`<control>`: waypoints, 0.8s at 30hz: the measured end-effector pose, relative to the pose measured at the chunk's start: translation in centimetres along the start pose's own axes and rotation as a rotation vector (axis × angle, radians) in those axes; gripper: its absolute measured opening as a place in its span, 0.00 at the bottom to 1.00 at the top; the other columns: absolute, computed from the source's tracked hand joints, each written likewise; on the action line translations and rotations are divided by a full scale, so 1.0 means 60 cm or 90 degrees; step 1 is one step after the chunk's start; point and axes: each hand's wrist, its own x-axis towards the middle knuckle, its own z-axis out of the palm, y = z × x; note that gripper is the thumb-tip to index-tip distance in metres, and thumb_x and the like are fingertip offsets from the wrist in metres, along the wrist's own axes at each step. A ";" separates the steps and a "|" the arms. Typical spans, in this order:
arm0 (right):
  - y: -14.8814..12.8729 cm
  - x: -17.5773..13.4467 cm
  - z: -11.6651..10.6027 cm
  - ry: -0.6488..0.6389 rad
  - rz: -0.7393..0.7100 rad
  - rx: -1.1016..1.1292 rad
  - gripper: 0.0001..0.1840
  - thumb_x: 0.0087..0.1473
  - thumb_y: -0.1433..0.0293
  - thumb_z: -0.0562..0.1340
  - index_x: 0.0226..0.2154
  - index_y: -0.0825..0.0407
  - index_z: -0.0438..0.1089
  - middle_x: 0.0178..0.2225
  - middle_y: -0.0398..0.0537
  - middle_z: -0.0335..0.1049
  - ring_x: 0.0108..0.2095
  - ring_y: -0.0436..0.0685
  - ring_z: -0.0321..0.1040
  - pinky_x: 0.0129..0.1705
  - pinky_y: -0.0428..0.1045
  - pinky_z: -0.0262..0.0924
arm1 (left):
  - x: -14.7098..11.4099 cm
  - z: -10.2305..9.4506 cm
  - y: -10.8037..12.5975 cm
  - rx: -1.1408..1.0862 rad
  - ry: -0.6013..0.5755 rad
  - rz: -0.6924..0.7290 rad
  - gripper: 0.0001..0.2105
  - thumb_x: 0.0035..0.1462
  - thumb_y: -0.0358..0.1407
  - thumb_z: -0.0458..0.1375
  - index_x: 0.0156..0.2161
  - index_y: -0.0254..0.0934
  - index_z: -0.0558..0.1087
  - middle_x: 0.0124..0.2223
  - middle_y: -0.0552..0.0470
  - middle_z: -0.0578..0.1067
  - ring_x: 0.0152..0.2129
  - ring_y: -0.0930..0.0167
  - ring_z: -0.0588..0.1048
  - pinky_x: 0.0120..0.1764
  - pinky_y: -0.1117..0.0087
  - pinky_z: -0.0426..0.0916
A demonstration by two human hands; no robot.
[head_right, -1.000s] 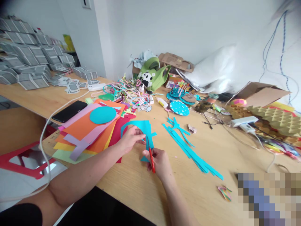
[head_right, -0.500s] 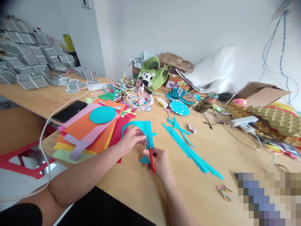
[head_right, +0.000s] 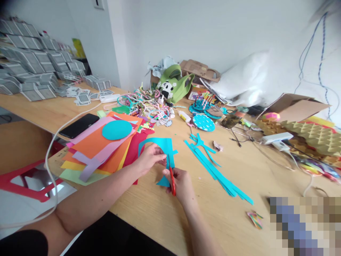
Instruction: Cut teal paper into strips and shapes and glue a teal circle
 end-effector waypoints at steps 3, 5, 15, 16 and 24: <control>-0.001 -0.001 0.000 0.011 0.005 -0.009 0.29 0.40 0.43 0.62 0.18 0.52 0.62 0.09 0.42 0.62 0.11 0.51 0.60 0.14 0.44 0.50 | 0.000 0.000 -0.001 0.002 -0.007 -0.007 0.12 0.48 0.24 0.62 0.28 0.35 0.60 0.24 0.59 0.69 0.18 0.76 0.72 0.25 0.72 0.71; -0.001 -0.001 0.000 0.011 0.004 -0.007 0.29 0.41 0.43 0.62 0.18 0.52 0.63 0.10 0.42 0.62 0.11 0.51 0.60 0.14 0.44 0.50 | 0.000 0.000 -0.002 0.002 -0.007 -0.010 0.13 0.48 0.24 0.62 0.28 0.35 0.60 0.23 0.59 0.68 0.18 0.76 0.72 0.25 0.72 0.71; 0.000 0.000 -0.002 0.006 0.012 -0.022 0.28 0.43 0.43 0.61 0.18 0.52 0.63 0.09 0.41 0.62 0.11 0.52 0.61 0.14 0.45 0.51 | 0.003 -0.001 -0.001 -0.045 0.001 -0.004 0.16 0.42 0.33 0.68 0.28 0.34 0.63 0.26 0.56 0.69 0.22 0.74 0.73 0.25 0.70 0.72; -0.001 -0.001 -0.002 0.005 0.012 -0.024 0.28 0.42 0.43 0.61 0.18 0.51 0.63 0.10 0.41 0.62 0.11 0.52 0.61 0.14 0.45 0.51 | 0.003 -0.002 -0.001 -0.047 0.002 0.001 0.17 0.40 0.35 0.69 0.27 0.33 0.64 0.26 0.55 0.69 0.23 0.73 0.73 0.25 0.70 0.72; 0.000 0.000 0.001 -0.005 -0.002 -0.019 0.30 0.42 0.42 0.60 0.18 0.52 0.63 0.10 0.42 0.63 0.11 0.51 0.60 0.14 0.44 0.50 | 0.004 -0.003 -0.001 -0.024 0.015 0.001 0.15 0.36 0.36 0.69 0.24 0.31 0.68 0.23 0.52 0.71 0.20 0.72 0.72 0.26 0.69 0.70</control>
